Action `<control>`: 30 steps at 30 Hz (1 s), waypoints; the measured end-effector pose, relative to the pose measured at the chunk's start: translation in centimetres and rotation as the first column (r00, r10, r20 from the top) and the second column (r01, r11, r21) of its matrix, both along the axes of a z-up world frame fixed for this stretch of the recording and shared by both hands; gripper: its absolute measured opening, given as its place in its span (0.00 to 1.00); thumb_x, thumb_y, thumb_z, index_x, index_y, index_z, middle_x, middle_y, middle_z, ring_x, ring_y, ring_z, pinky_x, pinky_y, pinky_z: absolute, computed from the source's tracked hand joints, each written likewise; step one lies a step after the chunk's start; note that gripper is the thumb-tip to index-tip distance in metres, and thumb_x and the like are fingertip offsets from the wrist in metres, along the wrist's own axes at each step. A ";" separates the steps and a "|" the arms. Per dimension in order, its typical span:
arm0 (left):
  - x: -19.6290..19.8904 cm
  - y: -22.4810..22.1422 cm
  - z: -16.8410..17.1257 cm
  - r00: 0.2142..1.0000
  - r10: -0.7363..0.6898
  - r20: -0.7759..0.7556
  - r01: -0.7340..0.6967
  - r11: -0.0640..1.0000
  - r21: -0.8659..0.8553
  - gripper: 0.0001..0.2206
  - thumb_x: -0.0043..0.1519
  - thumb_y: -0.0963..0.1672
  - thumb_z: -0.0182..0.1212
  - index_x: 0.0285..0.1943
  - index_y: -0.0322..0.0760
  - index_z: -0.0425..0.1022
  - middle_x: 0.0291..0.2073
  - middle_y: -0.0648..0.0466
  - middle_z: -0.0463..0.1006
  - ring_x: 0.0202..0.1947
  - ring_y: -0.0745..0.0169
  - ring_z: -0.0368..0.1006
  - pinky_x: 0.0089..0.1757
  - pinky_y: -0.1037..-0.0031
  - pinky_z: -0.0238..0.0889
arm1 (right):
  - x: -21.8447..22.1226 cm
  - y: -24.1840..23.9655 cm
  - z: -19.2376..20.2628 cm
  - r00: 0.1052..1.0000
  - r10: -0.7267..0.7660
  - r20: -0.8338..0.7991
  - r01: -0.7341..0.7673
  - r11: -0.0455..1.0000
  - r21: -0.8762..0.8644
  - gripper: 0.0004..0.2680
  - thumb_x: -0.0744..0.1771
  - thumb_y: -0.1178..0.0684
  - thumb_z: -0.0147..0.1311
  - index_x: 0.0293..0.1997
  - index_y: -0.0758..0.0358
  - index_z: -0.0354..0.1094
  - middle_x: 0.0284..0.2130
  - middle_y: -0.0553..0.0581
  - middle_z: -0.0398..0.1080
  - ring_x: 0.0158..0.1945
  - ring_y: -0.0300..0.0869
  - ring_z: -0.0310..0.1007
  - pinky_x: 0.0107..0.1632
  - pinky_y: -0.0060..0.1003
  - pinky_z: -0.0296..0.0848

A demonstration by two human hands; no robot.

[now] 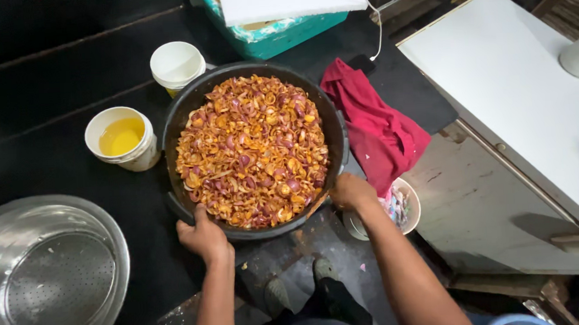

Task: The person mixes a bowl of sliced onions and spices by hand, then pours a liquid from a small cup into the mixture.

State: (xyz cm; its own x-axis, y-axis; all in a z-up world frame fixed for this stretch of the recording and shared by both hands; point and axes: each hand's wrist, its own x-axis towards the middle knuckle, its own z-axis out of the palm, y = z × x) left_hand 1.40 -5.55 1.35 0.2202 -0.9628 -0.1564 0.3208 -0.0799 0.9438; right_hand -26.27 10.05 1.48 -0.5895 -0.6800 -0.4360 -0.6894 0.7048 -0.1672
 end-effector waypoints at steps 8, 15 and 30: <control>-0.1 0.2 -0.5 0.996 0.005 0.084 -0.006 1.000 0.009 0.10 0.62 0.39 0.63 0.49 0.23 0.71 0.45 0.46 0.81 0.42 0.60 0.75 0.45 0.67 0.69 | 1.6 4.5 2.5 0.861 -0.143 -0.489 -0.058 0.926 -0.373 0.29 0.64 0.57 0.49 0.76 0.55 0.45 0.46 0.70 0.69 0.43 0.63 0.74 0.38 0.54 0.77; -0.4 0.2 -1.4 0.987 0.000 0.160 -0.004 1.000 0.022 0.13 0.63 0.42 0.65 0.49 0.22 0.70 0.44 0.44 0.80 0.41 0.58 0.74 0.46 0.66 0.68 | 4.6 7.1 2.9 0.890 0.296 -0.347 -0.405 0.863 -0.302 0.31 0.63 0.55 0.55 0.76 0.58 0.41 0.41 0.67 0.71 0.40 0.58 0.75 0.41 0.52 0.76; 5.2 -14.6 -2.0 0.805 -0.030 0.592 0.024 1.000 0.018 0.32 0.70 0.59 0.51 0.48 0.20 0.74 0.47 0.28 0.77 0.48 0.32 0.73 0.50 0.54 0.64 | 6.7 0.2 14.8 0.524 0.408 0.747 0.236 0.774 -0.588 0.20 0.71 0.44 0.36 0.67 0.59 0.65 0.60 0.55 0.73 0.58 0.45 0.74 0.53 0.40 0.75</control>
